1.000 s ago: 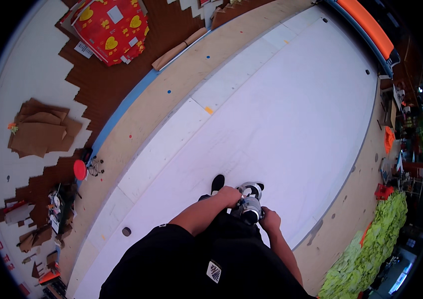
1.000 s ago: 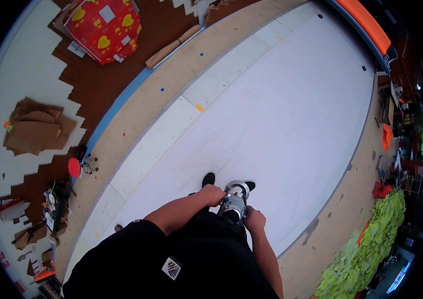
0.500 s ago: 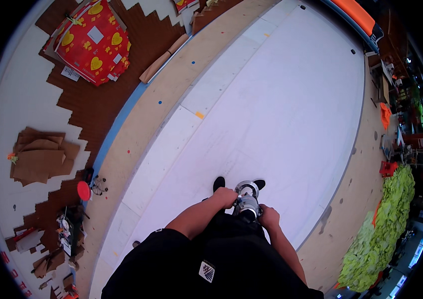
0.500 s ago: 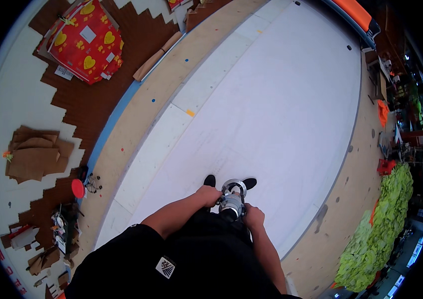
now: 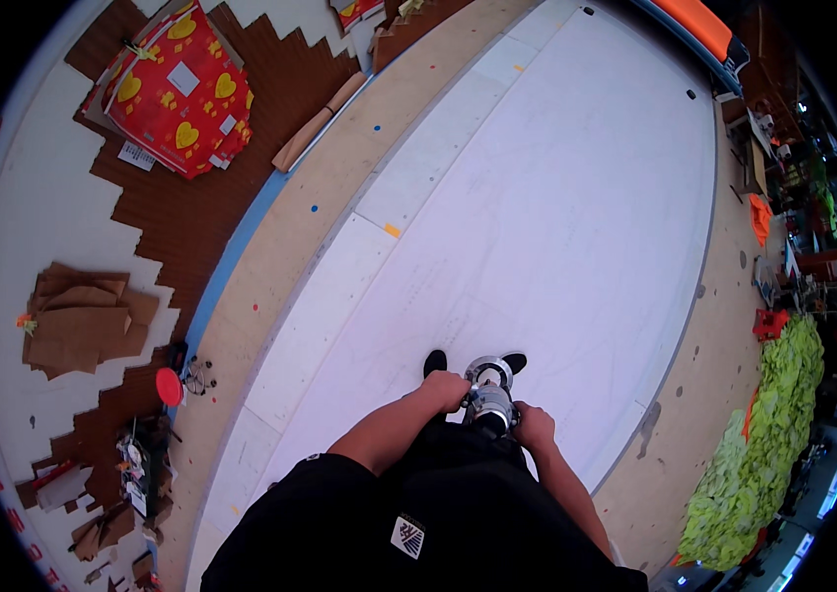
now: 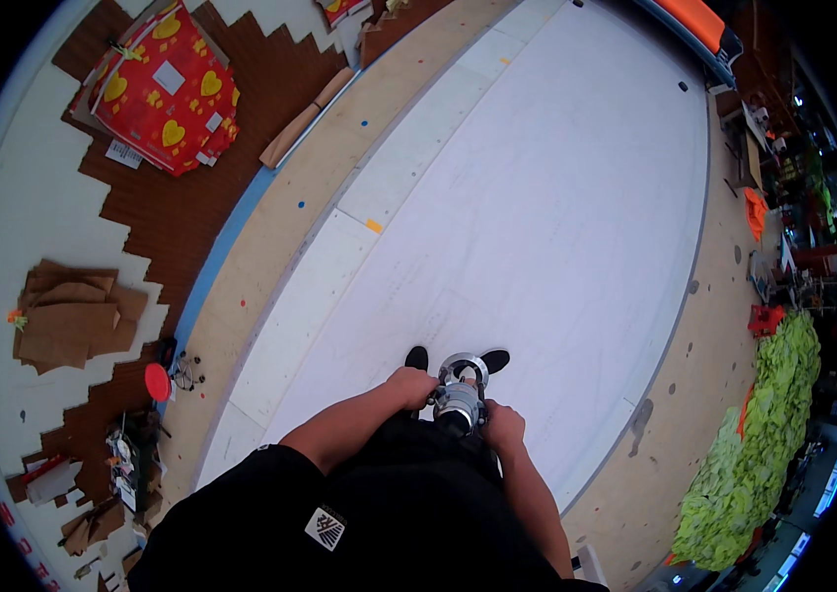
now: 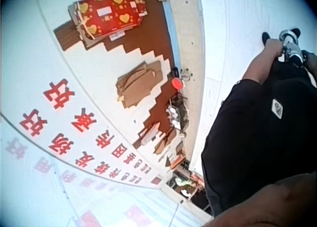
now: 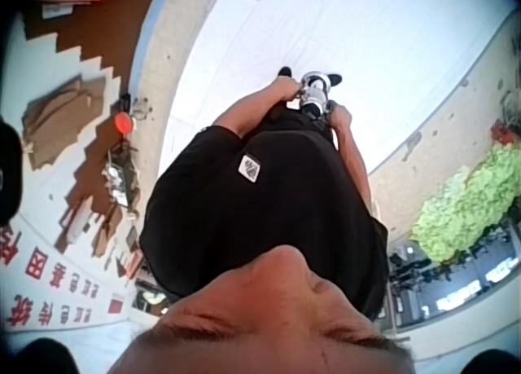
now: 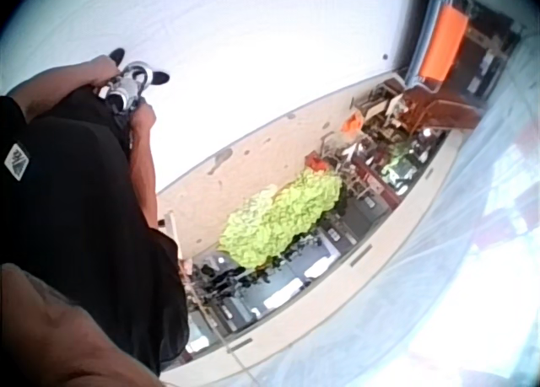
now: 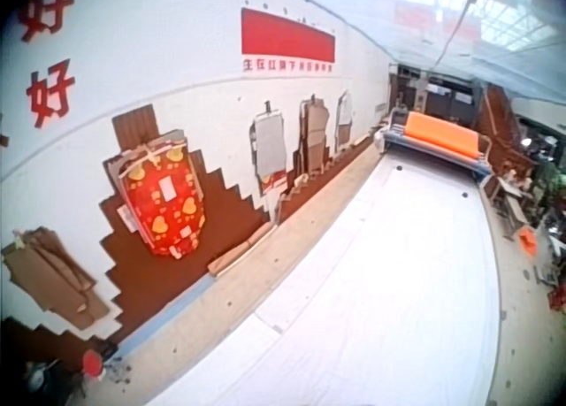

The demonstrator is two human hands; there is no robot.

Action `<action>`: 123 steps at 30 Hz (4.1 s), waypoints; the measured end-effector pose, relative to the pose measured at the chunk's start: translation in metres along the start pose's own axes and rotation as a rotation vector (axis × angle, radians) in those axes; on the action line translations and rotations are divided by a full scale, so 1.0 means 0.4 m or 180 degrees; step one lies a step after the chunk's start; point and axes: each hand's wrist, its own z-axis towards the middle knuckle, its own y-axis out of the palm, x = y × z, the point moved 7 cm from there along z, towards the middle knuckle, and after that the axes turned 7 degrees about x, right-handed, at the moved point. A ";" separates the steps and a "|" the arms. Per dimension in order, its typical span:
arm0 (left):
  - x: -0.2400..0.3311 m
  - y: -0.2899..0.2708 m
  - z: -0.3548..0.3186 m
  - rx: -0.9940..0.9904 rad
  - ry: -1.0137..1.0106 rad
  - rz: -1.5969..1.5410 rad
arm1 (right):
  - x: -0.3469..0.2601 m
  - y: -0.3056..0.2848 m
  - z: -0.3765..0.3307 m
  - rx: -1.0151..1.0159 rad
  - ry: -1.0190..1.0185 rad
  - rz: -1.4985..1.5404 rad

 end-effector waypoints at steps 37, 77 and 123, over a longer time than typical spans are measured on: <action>0.220 -0.056 0.181 -0.0435 0.0345 0.0769 | 0.238 0.002 -0.048 0.0145 0.0582 0.0647; 1.064 0.098 0.650 -0.0710 0.0630 0.1283 | 1.144 0.000 -0.251 0.0439 0.1001 0.1532; 1.257 -0.177 1.105 -0.0982 0.1058 0.1160 | 1.445 -0.298 0.014 0.0411 0.1545 0.1313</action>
